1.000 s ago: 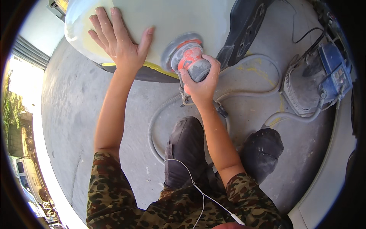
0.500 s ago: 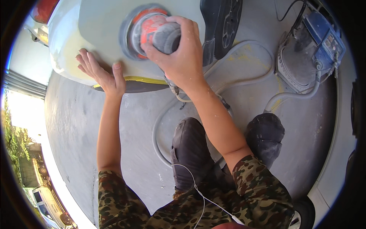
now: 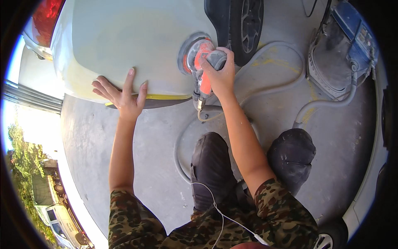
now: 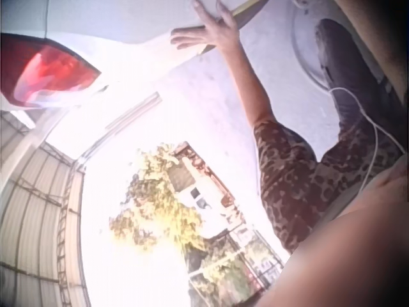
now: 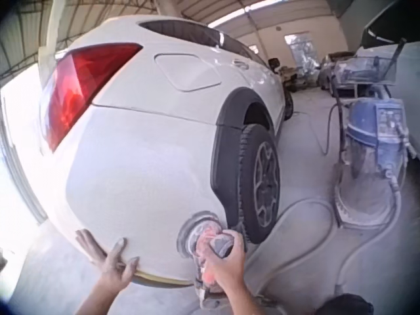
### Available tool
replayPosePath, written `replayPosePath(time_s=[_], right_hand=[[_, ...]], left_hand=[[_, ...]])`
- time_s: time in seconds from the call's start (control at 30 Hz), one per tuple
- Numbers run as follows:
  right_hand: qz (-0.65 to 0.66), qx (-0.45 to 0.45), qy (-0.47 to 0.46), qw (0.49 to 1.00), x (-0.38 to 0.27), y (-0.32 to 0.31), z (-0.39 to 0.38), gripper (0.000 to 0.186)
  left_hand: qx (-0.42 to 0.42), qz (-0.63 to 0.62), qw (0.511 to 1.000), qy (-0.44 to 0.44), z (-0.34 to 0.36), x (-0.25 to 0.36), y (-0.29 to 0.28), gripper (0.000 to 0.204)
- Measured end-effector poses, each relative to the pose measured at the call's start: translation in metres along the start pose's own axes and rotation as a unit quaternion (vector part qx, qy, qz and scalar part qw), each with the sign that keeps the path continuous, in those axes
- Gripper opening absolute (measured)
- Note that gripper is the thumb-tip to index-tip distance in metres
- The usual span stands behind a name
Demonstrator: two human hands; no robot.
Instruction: The person uses an orbital sander to sand the rear bumper of a white car. They pause to swap the sanding disc, then continue sanding the same area.
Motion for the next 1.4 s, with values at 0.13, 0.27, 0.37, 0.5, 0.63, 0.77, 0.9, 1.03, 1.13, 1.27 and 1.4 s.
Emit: replayPosePath(time_s=[0.13,0.27,0.37,0.5,0.63,0.77,0.9,1.03,1.13,1.27,1.4], right_hand=[[0.014,0.002,0.008,1.0,0.005,0.005,-0.016,0.064],[-0.101,-0.017,-0.092,0.991,-0.054,0.029,-0.007,0.066],[-0.139,-0.024,-0.181,0.973,-0.112,0.05,0.013,0.07],[-0.18,-0.054,-0.231,0.955,-0.156,0.07,0.036,0.071],[-0.174,-0.045,-0.2,0.963,-0.141,0.059,0.031,0.069],[-0.15,-0.02,-0.114,0.982,-0.094,0.031,0.019,0.068],[-0.098,-0.017,-0.02,0.995,-0.061,0.01,0.017,0.068],[-0.117,-0.024,-0.066,0.991,-0.079,0.018,0.021,0.066],[-0.156,-0.046,-0.148,0.976,-0.118,0.04,0.027,0.067],[-0.196,-0.085,-0.238,0.948,-0.164,0.071,0.031,0.068],[-0.192,-0.07,-0.236,0.95,-0.165,0.074,0.031,0.068]], left_hand=[[-0.047,0.024,0.998,0.038,-0.006,0.004,-0.006,0.042],[-0.078,-0.017,0.996,0.034,-0.004,0.011,-0.032,0.052],[-0.053,-0.023,0.996,0.072,0.019,0.015,-0.056,0.06],[-0.085,0.038,0.991,0.095,0.083,0.016,-0.084,0.069],[-0.138,0.15,0.973,0.106,0.155,0.02,-0.091,0.074],[-0.191,0.247,0.941,0.132,0.185,0.028,-0.076,0.081],[-0.245,0.238,0.926,0.164,0.173,0.033,-0.075,0.084],[-0.303,0.205,0.913,0.18,0.15,0.027,-0.091,0.079],[-0.281,0.151,0.931,0.179,0.139,0.01,-0.106,0.07],[-0.148,0.132,0.972,0.129,0.132,-0.02,-0.112,0.068],[-0.087,0.084,0.983,0.14,0.123,-0.034,-0.096,0.06]])
Point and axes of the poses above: each hand's wrist, its own z-axis towards the middle knuckle, its own y-axis out of the palm, x = y × z, the point moved 2 cm from there along z, towards the middle knuckle, and after that the axes turned 8 degrees about -x, right-handed, at the moved point
